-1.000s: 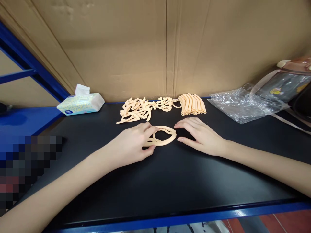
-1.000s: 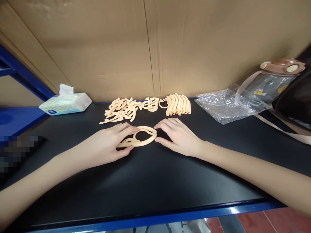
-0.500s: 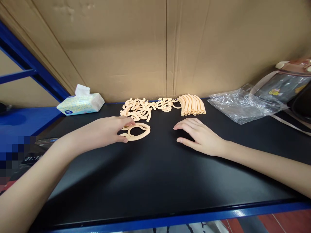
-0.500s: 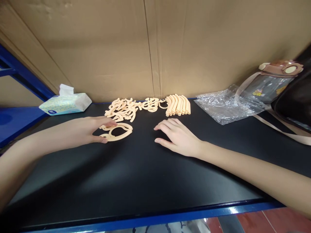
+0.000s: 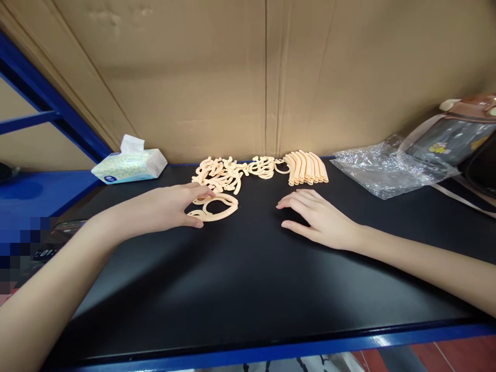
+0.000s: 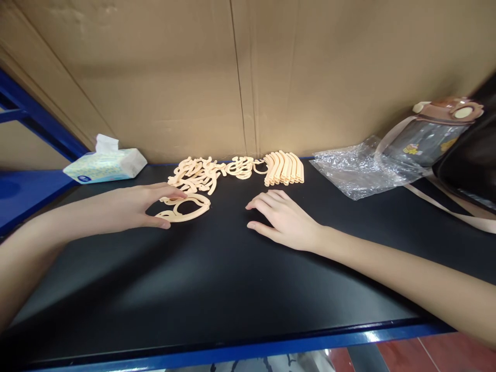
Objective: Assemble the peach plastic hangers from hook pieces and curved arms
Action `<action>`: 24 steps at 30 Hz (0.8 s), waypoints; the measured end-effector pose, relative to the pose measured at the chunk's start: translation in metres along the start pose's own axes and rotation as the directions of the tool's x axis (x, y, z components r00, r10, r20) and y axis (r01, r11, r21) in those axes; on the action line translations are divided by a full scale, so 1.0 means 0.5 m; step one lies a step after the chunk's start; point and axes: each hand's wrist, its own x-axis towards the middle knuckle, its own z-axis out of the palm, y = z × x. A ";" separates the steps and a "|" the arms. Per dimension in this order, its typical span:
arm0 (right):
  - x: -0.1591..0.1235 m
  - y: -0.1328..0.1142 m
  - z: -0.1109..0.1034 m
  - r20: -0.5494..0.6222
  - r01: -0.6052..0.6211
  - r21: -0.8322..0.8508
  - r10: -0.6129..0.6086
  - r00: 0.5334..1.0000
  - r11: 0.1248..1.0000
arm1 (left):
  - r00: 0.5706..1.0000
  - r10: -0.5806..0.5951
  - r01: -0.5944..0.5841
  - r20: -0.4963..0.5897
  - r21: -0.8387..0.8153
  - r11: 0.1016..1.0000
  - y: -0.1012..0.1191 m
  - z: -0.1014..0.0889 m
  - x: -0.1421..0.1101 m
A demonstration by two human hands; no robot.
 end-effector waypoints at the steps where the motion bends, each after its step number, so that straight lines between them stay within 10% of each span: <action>1: 0.000 0.000 0.000 0.000 0.000 0.003 0.000 1.000 1.000 | 1.000 0.006 -0.006 -0.013 -0.006 1.000 0.002 -0.001 0.001; 9: 0.000 0.001 0.000 0.002 0.003 0.007 -0.003 1.000 1.000 | 0.932 -0.132 0.207 -0.339 0.195 0.959 -0.017 0.012 0.024; 24: 0.000 0.001 -0.001 0.011 0.004 0.010 -0.004 1.000 1.000 | 0.959 -0.112 0.173 -0.260 0.226 0.959 -0.039 0.033 0.044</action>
